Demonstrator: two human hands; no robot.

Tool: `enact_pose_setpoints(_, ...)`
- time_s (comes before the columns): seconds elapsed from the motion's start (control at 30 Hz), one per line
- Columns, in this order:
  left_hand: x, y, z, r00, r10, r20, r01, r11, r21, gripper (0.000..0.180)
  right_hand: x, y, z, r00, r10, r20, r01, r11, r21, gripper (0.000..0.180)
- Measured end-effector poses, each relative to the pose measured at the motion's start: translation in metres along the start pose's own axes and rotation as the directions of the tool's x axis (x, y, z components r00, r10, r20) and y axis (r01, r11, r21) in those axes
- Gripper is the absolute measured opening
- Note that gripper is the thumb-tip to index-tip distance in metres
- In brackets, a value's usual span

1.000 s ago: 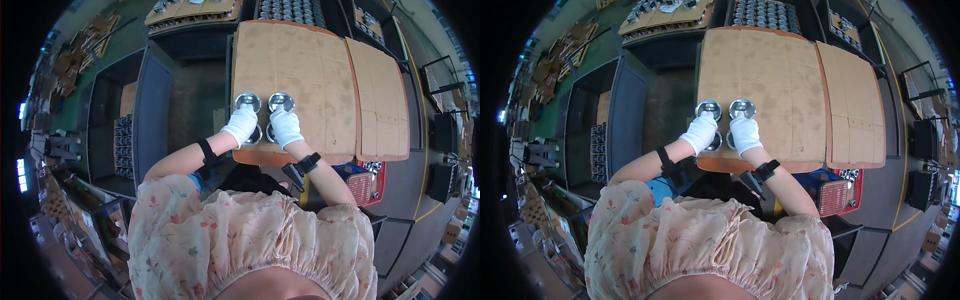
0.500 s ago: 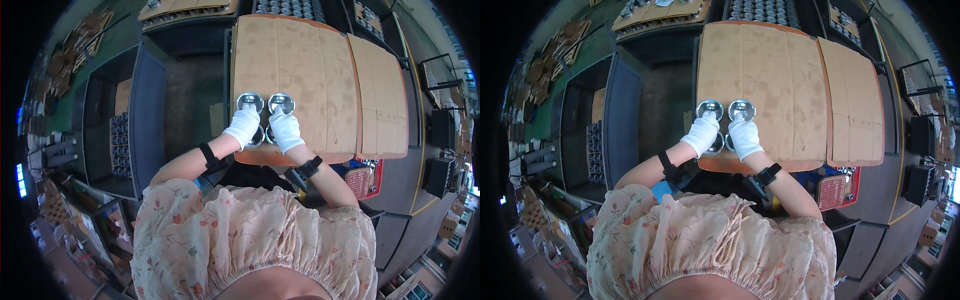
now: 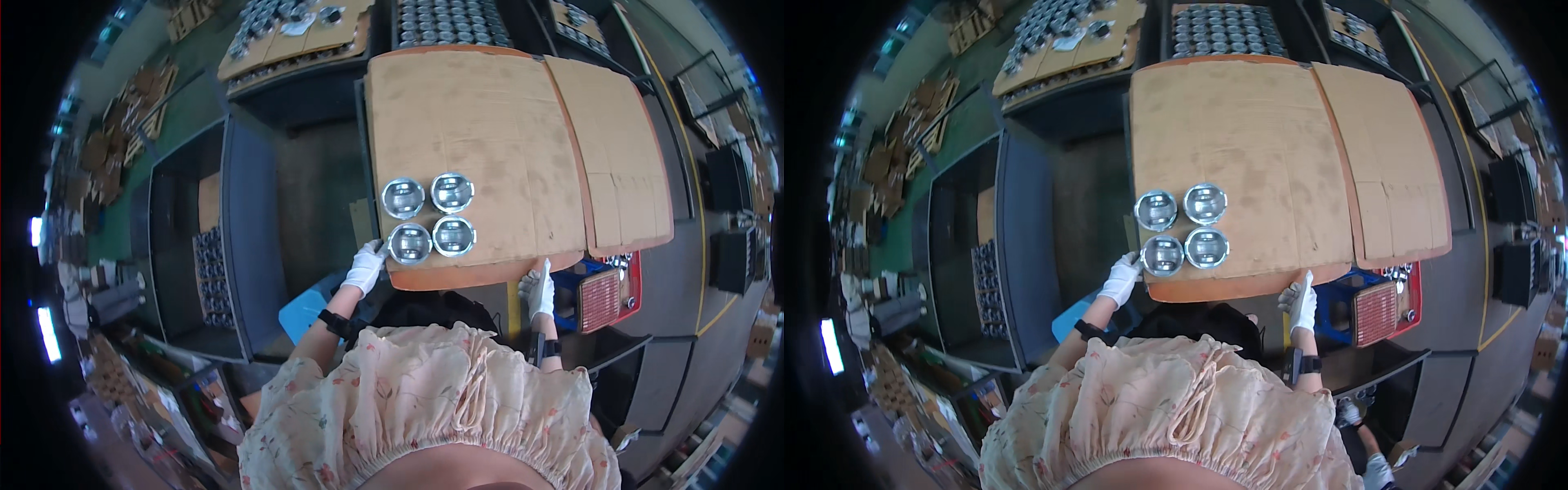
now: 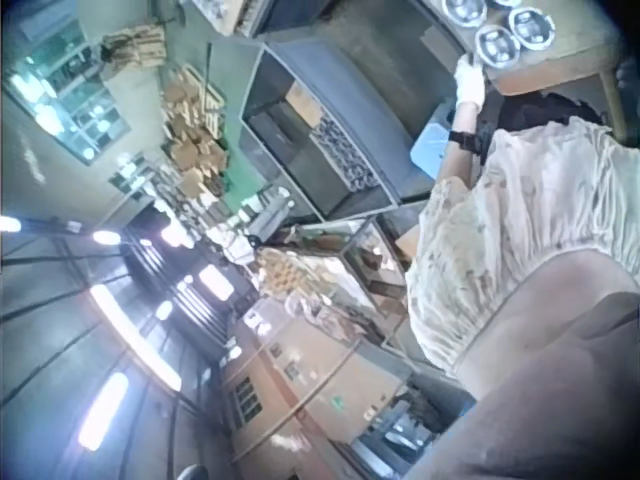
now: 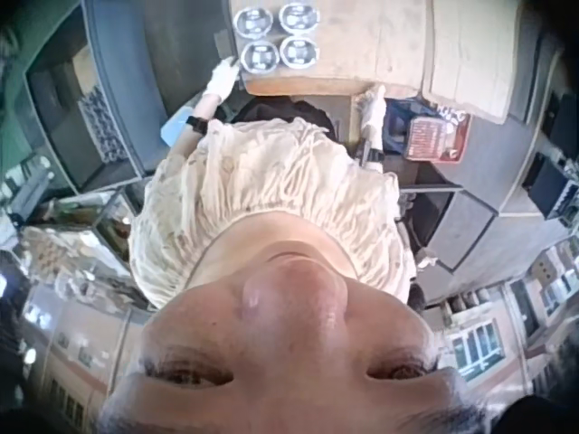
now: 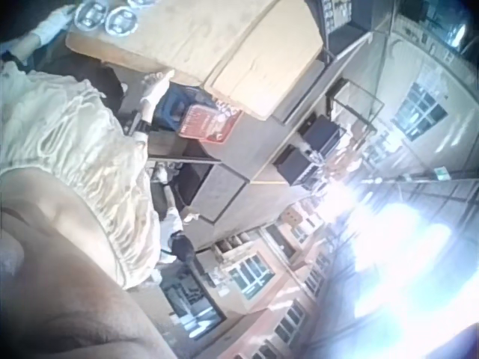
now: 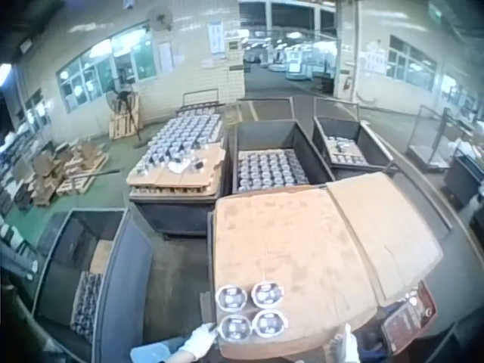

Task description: Sort and arrange cylindrical metal engine components from bins onto pallets using cardboard dividers.

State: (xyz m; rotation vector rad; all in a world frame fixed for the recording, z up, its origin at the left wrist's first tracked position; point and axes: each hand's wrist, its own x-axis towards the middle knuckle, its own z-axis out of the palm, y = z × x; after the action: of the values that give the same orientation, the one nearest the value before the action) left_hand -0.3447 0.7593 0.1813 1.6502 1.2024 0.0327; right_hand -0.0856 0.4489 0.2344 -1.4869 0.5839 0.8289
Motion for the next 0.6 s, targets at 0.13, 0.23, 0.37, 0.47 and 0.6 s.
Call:
enact_pose_setpoints(0.13,0.001,0.026,0.002,0.999,-0.048,-0.019,0.045,0.992,-0.122,0.034,0.028,0.035,-0.015,0.990,0.000,0.143,-0.059,0.911,0.409,0.040)
enact_pose_setpoints(0.23,0.002,0.020,0.004,0.994,-0.066,-0.082,0.047,0.975,-0.217,0.030,0.023,0.027,0.001,0.998,-0.038,-0.045,0.047,0.978,0.203,0.030)
enact_pose_setpoints(0.37,0.012,0.010,0.004,0.997,-0.046,-0.054,0.035,0.981,-0.193,0.030,0.027,0.028,-0.001,0.992,-0.114,-0.060,0.122,0.982,0.147,0.024)
enact_pose_setpoints(0.47,0.016,0.005,0.006,0.999,-0.026,-0.039,0.015,0.970,-0.241,0.028,0.028,0.028,-0.002,0.992,-0.120,-0.041,0.124,0.982,0.142,0.022)
enact_pose_setpoints(0.6,0.014,0.011,0.007,1.000,-0.011,-0.013,0.007,0.964,-0.266,0.028,0.027,0.028,-0.006,0.981,-0.193,-0.019,0.194,0.971,0.141,0.015)
